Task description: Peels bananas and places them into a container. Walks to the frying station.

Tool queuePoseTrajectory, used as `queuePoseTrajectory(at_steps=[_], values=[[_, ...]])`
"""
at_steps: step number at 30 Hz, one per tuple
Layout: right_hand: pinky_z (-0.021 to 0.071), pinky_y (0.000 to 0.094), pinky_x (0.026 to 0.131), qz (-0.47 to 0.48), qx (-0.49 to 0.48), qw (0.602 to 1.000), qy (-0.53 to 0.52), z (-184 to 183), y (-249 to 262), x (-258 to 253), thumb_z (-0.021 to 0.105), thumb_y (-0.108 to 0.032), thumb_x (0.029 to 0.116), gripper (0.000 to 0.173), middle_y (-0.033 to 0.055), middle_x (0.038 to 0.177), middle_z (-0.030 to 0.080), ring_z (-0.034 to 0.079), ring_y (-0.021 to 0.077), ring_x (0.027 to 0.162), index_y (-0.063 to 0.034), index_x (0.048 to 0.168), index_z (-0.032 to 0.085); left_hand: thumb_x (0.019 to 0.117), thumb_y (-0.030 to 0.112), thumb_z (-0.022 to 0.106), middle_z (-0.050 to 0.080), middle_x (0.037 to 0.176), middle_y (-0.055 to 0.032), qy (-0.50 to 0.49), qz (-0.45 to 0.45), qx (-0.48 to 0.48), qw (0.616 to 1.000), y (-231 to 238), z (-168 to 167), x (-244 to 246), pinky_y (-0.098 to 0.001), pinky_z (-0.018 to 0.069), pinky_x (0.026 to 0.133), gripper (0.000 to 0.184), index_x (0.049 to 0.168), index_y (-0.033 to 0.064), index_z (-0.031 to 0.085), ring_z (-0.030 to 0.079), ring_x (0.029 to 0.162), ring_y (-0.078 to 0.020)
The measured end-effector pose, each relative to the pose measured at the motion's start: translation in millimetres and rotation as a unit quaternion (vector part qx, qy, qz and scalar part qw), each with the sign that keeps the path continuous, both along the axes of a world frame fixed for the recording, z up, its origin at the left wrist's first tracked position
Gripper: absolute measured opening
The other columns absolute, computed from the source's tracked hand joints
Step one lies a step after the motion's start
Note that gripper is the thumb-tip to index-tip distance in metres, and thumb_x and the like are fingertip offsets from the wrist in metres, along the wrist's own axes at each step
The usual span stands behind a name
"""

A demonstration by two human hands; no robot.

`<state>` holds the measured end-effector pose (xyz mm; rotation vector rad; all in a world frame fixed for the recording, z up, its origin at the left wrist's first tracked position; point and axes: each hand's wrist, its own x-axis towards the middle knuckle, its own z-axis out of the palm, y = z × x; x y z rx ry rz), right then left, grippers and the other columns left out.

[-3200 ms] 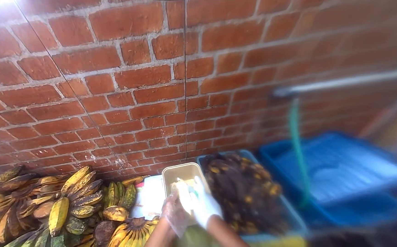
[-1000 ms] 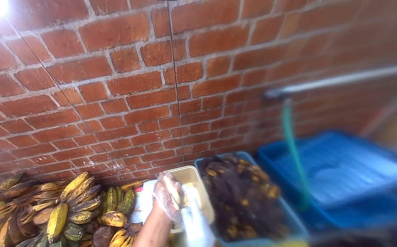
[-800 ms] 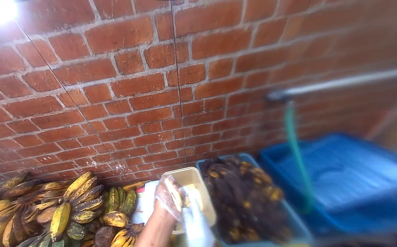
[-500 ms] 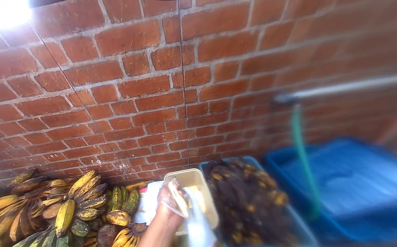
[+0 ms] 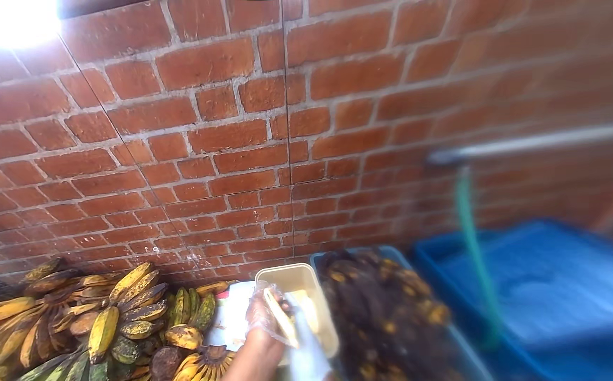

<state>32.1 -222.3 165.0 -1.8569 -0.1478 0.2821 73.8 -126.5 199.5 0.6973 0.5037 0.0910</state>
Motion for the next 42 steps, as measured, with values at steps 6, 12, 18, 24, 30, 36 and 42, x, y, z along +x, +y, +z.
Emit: queuePoseTrajectory(at_steps=[6,12,18,24,30,36,42], values=[[0.045,0.0426,0.112,0.012,-0.034,0.999,-0.006,-6,-7,1,0.053,-0.001,0.0972,0.07,0.0173,0.144,0.059,0.059,0.0254,0.131,-0.0067,0.161,0.026,0.1127,0.03,0.032,0.057,0.066,-0.0082,-0.007,0.002,0.02,1.0,-6,-9,0,-0.0359,0.0581,0.059,0.036,0.096,0.0046,0.052,0.062,0.059,-0.0216],[0.0418,0.0408,0.117,-0.007,-0.093,0.996,0.003,-53,0,40,0.055,-0.023,0.1044,0.063,0.0168,0.149,0.055,0.055,0.0248,0.136,-0.0053,0.16,0.031,0.112,0.047,0.021,0.072,0.093,-0.0173,-0.043,-0.067,0.026,0.996,0,-45,12,-0.0433,0.0591,0.083,0.064,0.108,-0.002,0.062,0.072,0.089,-0.0286],[0.0527,0.0541,0.1,-0.016,-0.325,0.944,0.055,-34,-11,62,0.037,-0.043,0.1097,0.061,0.0124,0.131,0.068,0.067,0.0316,0.119,-0.0264,0.165,0.018,0.1084,0.049,0.037,0.07,0.107,-0.0191,-0.034,-0.168,-0.058,0.984,20,-78,8,-0.0455,0.0606,0.079,0.052,0.125,0.0049,0.059,0.071,0.094,-0.029],[0.0514,0.0529,0.103,-0.035,-0.399,0.915,0.042,-40,-25,77,0.046,-0.04,0.1041,0.058,0.0104,0.135,0.065,0.063,0.0297,0.124,-0.0224,0.158,0.038,0.112,0.027,0.035,0.068,0.119,-0.0217,0.023,-0.199,-0.03,0.979,30,-122,11,-0.0439,0.0595,0.084,0.039,0.134,0.0008,0.055,0.07,0.101,-0.0305],[0.0519,0.0563,0.101,-0.075,-0.285,0.953,0.073,-36,-48,70,0.043,-0.043,0.1078,0.066,0.0134,0.133,0.067,0.066,0.0325,0.119,-0.0319,0.165,0.014,0.0976,0.025,0.069,0.064,0.124,-0.022,0.244,-0.122,0.37,0.888,14,-156,51,-0.0518,0.0545,0.095,0.042,0.129,-0.0019,0.061,0.063,0.114,-0.0327],[0.0534,0.0502,0.101,-0.106,-0.169,0.977,0.076,-49,-56,57,0.048,-0.039,0.1083,0.063,0.0136,0.126,0.068,0.068,0.0287,0.112,-0.0276,0.164,0.022,0.1007,0.035,0.065,0.066,0.12,-0.0198,0.168,-0.274,0.427,0.845,14,-108,83,-0.0507,0.0529,0.092,0.042,0.128,0.0026,0.063,0.063,0.108,-0.0307],[0.0565,0.0452,0.091,0.027,-0.178,0.983,0.03,-56,-41,25,0.037,-0.027,0.1109,0.046,0.0072,0.109,0.073,0.07,0.0218,0.095,-0.023,0.155,0.046,0.1071,0.025,0.054,0.067,0.128,-0.0111,-0.009,-0.218,0.428,0.877,59,-60,74,-0.0397,0.0516,0.102,0.033,0.131,0.0054,0.064,0.064,0.116,-0.0192]])
